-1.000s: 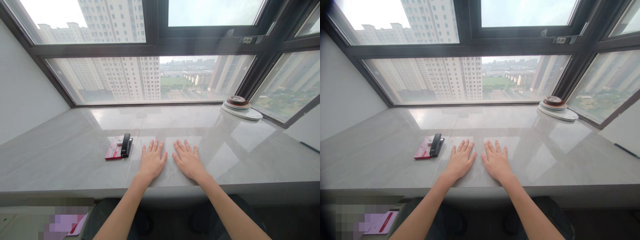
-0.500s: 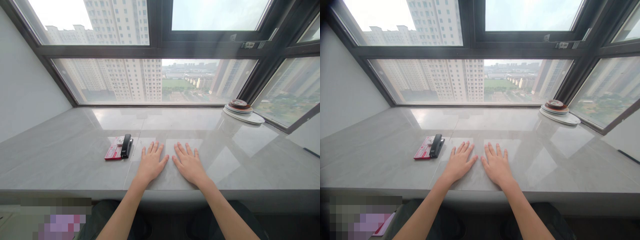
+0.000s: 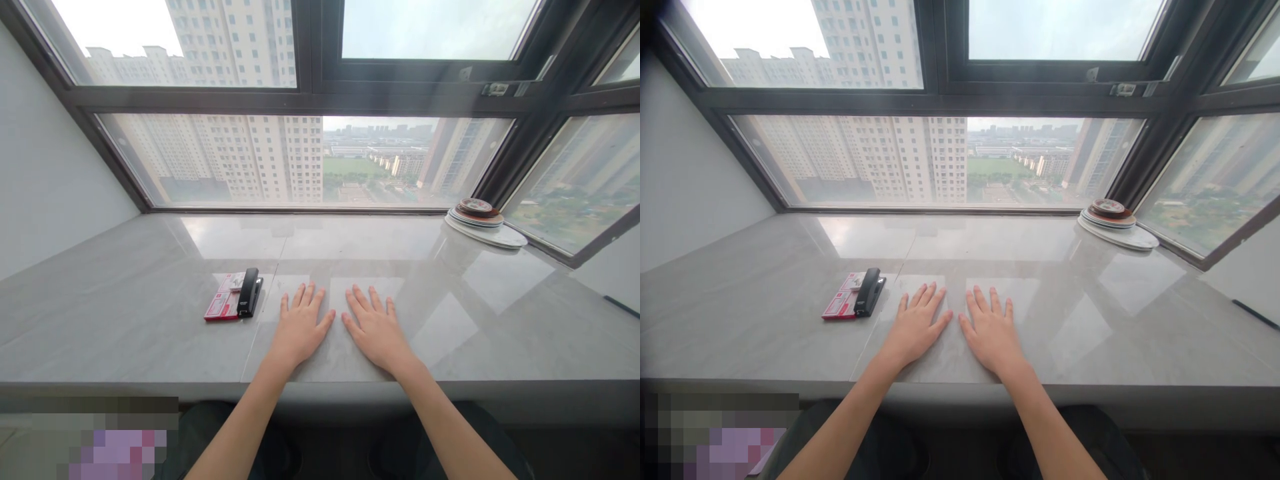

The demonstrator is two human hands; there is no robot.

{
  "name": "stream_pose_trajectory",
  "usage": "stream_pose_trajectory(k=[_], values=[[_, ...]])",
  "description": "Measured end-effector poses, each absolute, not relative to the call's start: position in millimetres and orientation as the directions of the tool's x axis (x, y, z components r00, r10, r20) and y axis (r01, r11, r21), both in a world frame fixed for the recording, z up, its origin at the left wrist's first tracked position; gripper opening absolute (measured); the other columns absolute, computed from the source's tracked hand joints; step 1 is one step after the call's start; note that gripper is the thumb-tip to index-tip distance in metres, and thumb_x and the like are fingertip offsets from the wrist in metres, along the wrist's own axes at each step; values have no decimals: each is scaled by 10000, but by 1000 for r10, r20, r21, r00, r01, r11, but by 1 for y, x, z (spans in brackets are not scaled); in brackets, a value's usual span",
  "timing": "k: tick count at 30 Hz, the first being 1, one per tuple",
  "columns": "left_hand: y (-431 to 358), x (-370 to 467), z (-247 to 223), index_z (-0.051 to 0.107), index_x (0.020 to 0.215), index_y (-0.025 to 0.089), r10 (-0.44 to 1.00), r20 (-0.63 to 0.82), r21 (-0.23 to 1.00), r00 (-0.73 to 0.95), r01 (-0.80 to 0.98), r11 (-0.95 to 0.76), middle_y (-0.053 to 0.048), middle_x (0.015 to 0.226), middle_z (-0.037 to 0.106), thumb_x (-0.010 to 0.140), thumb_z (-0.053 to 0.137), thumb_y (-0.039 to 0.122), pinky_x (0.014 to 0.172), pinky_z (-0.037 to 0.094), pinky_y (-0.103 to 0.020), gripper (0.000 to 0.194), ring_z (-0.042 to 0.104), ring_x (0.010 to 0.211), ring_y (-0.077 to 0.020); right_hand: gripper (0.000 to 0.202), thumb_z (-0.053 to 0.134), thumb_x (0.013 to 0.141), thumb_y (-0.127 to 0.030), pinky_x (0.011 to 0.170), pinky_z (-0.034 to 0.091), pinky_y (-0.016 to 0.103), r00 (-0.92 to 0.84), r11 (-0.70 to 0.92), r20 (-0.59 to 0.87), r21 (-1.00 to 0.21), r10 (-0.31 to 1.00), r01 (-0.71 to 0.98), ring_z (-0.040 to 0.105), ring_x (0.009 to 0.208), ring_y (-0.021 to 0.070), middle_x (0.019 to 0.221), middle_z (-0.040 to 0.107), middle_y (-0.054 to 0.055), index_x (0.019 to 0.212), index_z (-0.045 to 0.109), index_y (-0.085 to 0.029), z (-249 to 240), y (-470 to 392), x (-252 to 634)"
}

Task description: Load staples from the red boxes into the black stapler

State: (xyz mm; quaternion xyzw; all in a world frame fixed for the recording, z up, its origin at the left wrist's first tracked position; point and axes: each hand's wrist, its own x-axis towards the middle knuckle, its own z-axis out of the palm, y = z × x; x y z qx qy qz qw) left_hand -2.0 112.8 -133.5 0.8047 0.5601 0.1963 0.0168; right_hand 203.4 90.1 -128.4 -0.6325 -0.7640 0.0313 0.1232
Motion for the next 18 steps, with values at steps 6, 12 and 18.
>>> stream_pose_trajectory(k=[6, 12, 18], values=[[113, -1, -131, 392, 1569, 338, 915, 275, 231, 294, 904, -360, -62, 1690, 304, 1044, 353, 572, 1243, 180, -633, 576, 200, 1582, -313, 645, 251, 1056, -561, 1243, 81, 635, -165, 190, 145, -180, 976, 965, 93, 1590, 365, 1725, 174, -20, 1655, 263, -323, -128, 90, 202], [109, 0, -128, 361, 1590, 326, 923, 253, 179, 291, 923, -340, -48, 1702, 275, 1053, 312, 579, 1260, 169, -595, 596, 178, 1590, -287, 650, 227, 1060, -563, 1243, 83, 629, -166, 188, 144, -153, 976, 970, 92, 1590, 359, 1728, 169, -17, 1658, 253, -310, -127, 89, 201], [108, 1, -127, 347, 1601, 320, 925, 246, 163, 288, 929, -333, -52, 1703, 271, 1055, 303, 581, 1260, 170, -592, 607, 184, 1588, -291, 650, 235, 1059, -561, 1241, 89, 629, -170, 191, 149, -145, 974, 971, 106, 1588, 364, 1727, 174, -6, 1657, 262, -308, -128, 89, 201]])
